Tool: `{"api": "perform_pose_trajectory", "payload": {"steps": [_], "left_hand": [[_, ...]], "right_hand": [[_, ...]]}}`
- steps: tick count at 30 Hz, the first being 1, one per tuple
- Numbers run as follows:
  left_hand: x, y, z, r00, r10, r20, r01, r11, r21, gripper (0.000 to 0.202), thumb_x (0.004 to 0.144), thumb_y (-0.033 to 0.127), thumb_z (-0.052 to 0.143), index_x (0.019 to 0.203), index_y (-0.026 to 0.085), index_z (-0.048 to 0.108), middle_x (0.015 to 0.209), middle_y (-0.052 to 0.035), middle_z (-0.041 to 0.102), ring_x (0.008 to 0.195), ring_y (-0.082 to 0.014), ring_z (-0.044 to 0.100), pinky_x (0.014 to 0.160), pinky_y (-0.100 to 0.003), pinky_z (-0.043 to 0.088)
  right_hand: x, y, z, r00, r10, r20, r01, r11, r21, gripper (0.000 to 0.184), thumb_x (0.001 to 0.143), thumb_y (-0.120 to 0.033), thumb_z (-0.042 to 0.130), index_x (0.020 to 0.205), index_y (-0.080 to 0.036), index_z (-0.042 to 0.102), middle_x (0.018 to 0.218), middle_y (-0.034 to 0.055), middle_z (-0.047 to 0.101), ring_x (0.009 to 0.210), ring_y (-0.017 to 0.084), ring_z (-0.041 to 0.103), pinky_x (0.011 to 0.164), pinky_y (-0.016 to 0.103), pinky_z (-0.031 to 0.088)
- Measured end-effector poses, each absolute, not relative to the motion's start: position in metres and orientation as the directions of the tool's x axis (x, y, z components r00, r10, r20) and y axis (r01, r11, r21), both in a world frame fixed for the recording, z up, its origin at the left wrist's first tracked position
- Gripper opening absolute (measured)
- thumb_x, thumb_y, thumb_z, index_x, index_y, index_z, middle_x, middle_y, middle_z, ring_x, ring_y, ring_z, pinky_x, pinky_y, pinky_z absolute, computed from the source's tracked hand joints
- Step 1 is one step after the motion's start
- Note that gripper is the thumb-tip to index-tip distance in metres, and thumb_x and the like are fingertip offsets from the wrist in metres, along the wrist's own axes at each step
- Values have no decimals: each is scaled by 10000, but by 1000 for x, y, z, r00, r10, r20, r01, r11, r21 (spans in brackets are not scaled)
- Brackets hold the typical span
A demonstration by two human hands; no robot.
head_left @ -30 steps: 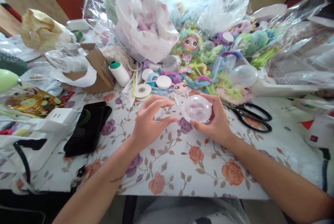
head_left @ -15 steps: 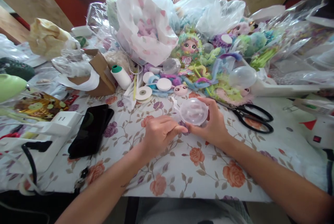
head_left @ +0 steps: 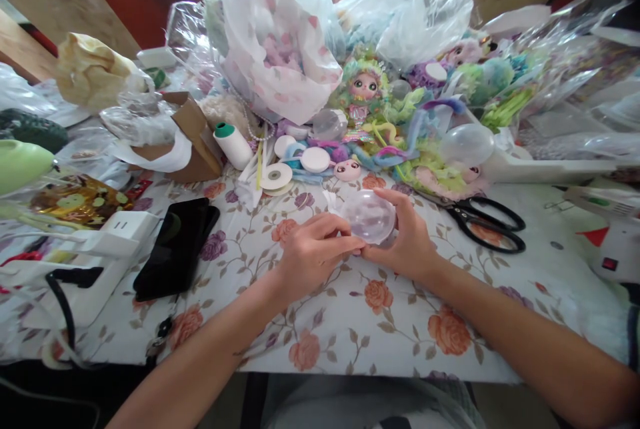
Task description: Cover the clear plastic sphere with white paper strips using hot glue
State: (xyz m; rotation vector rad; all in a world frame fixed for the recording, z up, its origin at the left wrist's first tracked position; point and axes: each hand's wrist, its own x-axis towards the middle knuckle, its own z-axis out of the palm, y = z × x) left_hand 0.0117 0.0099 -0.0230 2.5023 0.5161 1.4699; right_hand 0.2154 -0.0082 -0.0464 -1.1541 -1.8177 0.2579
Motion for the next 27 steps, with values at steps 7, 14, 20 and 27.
{"api": "perform_pose_trajectory", "payload": {"steps": [7,14,20,27], "left_hand": [[13,1,-15,501,377,779,325,-916,234,172,913,66,556,835,178,661,758,-23,657,669,-111,543,623,-225,470],[8,0,-13,352,479,804,409,-851,328,115,920,98,560,861,187,600,784,-22,681,745,-136,603,708,-256,501],[-2,12,-11,14,812,584,425,-533,731,285,1004,262,480,735,190,536,606,33,547,581,-92,527,615,-223,440],[2,14,-19,258,923,286,567,-384,729,548,990,484,450,542,175,377,519,36,398,512,-96,396,536,-265,318]], "right_hand": [[217,-7,-45,-164,757,633,529,609,-591,842,640,-299,833,1376,-290,425,1250,113,587,1092,308,646,869,454,573],[213,-8,-42,-67,875,479,451,454,-768,791,642,-422,863,1315,-301,466,1229,81,595,1102,309,622,897,473,536],[215,-1,-38,59,955,292,272,266,-925,636,692,-433,830,1223,-290,509,1252,74,596,1105,297,615,939,491,501],[216,2,-39,78,966,246,193,227,-955,617,699,-450,839,1198,-280,518,1224,68,604,1135,299,605,1004,510,468]]}}
